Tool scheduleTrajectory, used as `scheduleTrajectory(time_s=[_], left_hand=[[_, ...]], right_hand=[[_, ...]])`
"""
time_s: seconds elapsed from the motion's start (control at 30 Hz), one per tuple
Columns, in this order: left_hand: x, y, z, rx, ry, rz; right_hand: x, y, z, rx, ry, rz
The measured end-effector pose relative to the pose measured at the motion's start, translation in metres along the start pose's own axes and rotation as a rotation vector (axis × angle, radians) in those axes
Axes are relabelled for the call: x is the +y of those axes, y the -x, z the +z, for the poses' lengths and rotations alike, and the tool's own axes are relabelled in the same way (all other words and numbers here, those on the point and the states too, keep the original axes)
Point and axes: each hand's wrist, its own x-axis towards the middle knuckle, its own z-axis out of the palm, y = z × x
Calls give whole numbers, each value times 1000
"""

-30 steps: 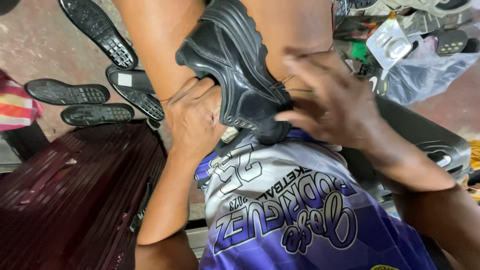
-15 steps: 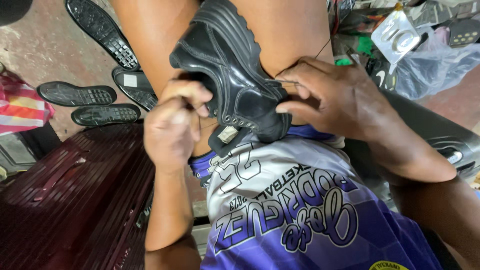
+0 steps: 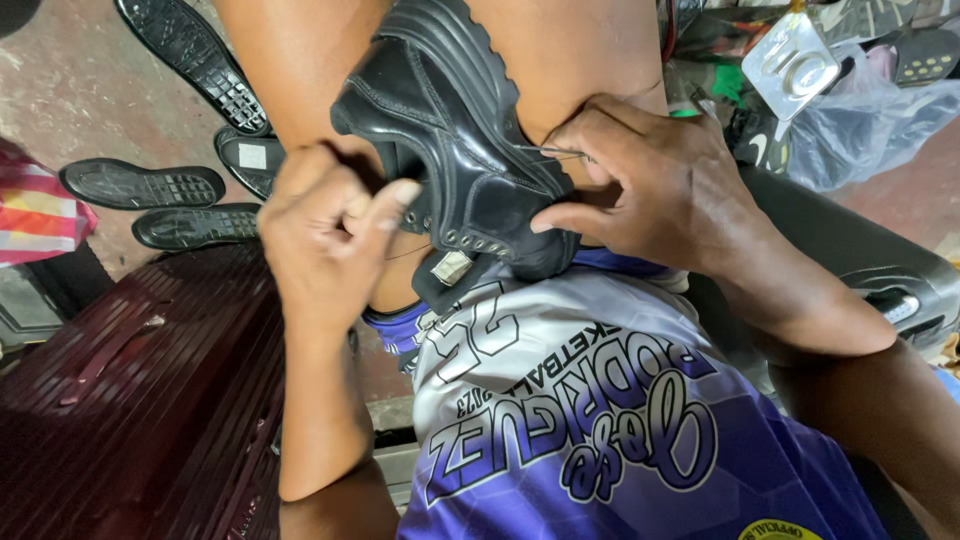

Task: The person holds a black shoe upper on their lap and hand-stitches it with a needle and thread, pulling the thread through the shoe material repeatedly and repositioning the shoe as they sew.

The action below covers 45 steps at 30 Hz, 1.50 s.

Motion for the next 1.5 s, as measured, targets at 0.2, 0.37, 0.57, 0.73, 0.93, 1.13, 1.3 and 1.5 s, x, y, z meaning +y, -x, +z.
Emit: scheduleTrajectory(time_s=[0.2, 0.37, 0.57, 0.73, 0.93, 1.13, 1.3, 1.5], left_hand=[[-7, 15, 10, 204, 1075, -390], [7, 7, 9, 121, 997, -360], [18, -3, 19, 22, -82, 159], [6, -14, 24, 43, 1, 172], [10, -12, 5, 52, 56, 115], [13, -15, -16, 24, 146, 48], [17, -12, -25, 10, 201, 29], [3, 17, -60, 155, 469, -333]], right_hand=[[3, -3, -4, -182, 33, 184], [10, -8, -18, -13, -269, -31], [5, -8, 4, 163, -962, -57], [-18, -22, 28, 172, -809, -5], [-44, -42, 30, 232, -380, 30], [-56, -58, 32, 344, -210, -42], [-54, -55, 27, 353, -353, 38], [-17, -25, -5, 266, -861, -172]])
